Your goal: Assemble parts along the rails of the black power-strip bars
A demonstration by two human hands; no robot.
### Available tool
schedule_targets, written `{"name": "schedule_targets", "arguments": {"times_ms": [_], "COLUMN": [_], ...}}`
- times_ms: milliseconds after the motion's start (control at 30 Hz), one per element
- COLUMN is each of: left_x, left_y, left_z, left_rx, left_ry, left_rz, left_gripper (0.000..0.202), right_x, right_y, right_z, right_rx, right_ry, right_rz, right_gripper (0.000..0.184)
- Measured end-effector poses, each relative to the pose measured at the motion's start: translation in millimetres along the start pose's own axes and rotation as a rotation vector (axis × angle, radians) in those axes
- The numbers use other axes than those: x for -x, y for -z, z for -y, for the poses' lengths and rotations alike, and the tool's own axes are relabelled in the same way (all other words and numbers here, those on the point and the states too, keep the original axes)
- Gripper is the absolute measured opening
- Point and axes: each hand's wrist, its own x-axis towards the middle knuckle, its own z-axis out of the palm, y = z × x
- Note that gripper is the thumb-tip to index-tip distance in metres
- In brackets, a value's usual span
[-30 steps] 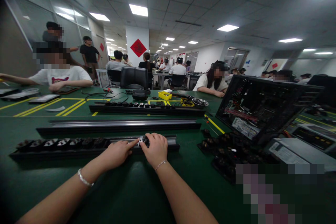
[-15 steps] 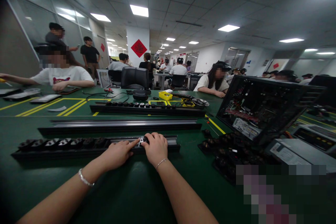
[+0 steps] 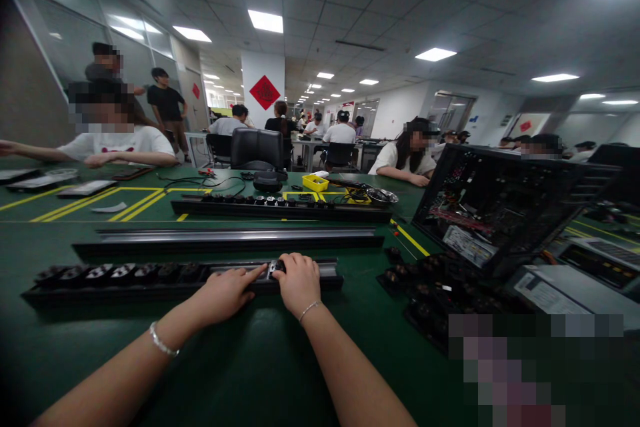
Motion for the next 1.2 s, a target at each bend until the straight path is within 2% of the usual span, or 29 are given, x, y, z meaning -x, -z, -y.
{"name": "schedule_targets", "arguments": {"times_ms": [567, 800, 1200], "left_x": [3, 3, 5], "left_y": [-4.8, -4.4, -6.8], "left_z": [0, -2, 0], "left_rx": [-0.011, -0.031, -0.09], "left_ry": [-0.03, -0.033, -0.045], "left_rz": [-0.063, -0.07, -0.087], "left_gripper": [0.062, 0.064, 0.069], "right_x": [-3, -5, -5], "right_y": [2, 7, 6], "right_z": [-1, -11, -15], "right_rx": [-0.009, -0.092, -0.146], "right_ry": [0.019, 0.031, 0.062], "right_rz": [0.002, 0.049, 0.048], "right_gripper": [0.023, 0.021, 0.022]}}
